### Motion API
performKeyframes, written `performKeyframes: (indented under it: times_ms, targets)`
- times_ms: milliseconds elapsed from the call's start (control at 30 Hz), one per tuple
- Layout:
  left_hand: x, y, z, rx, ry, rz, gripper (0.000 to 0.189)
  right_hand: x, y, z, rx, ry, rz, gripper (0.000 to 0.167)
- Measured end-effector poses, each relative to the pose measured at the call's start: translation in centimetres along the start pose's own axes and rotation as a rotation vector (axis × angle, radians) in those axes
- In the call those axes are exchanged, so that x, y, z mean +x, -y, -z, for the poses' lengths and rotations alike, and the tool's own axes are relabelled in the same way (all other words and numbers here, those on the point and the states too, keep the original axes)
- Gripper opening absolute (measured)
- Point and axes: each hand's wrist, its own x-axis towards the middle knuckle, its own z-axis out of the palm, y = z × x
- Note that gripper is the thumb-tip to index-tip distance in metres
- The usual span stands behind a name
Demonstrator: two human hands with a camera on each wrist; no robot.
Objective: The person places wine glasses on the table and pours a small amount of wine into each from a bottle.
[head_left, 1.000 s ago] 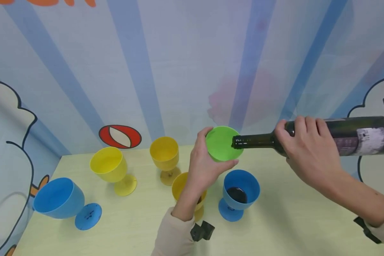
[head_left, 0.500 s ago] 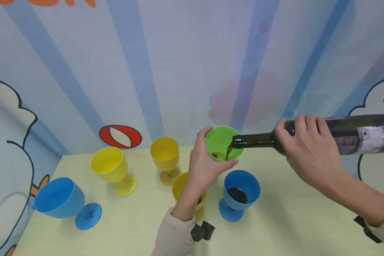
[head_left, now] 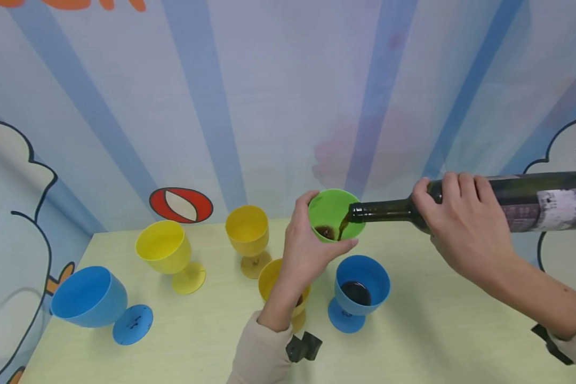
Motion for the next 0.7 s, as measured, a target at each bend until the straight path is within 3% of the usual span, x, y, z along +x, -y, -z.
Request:
performKeyframes:
  times_ms: [333, 700]
  targets:
    - [-0.07, -0.13, 0.1, -0.007, -0.001, -0.009, 0.087, 0.07, -0.01, 0.1, 0.002, 0.009, -0.002, 0.063]
    - [-0.02, -0.63, 0.57, -0.009, -0.024, -0.015, 0.086, 0.49, -0.24, 0.76, 0.051, 0.005, -0.011, 0.075]
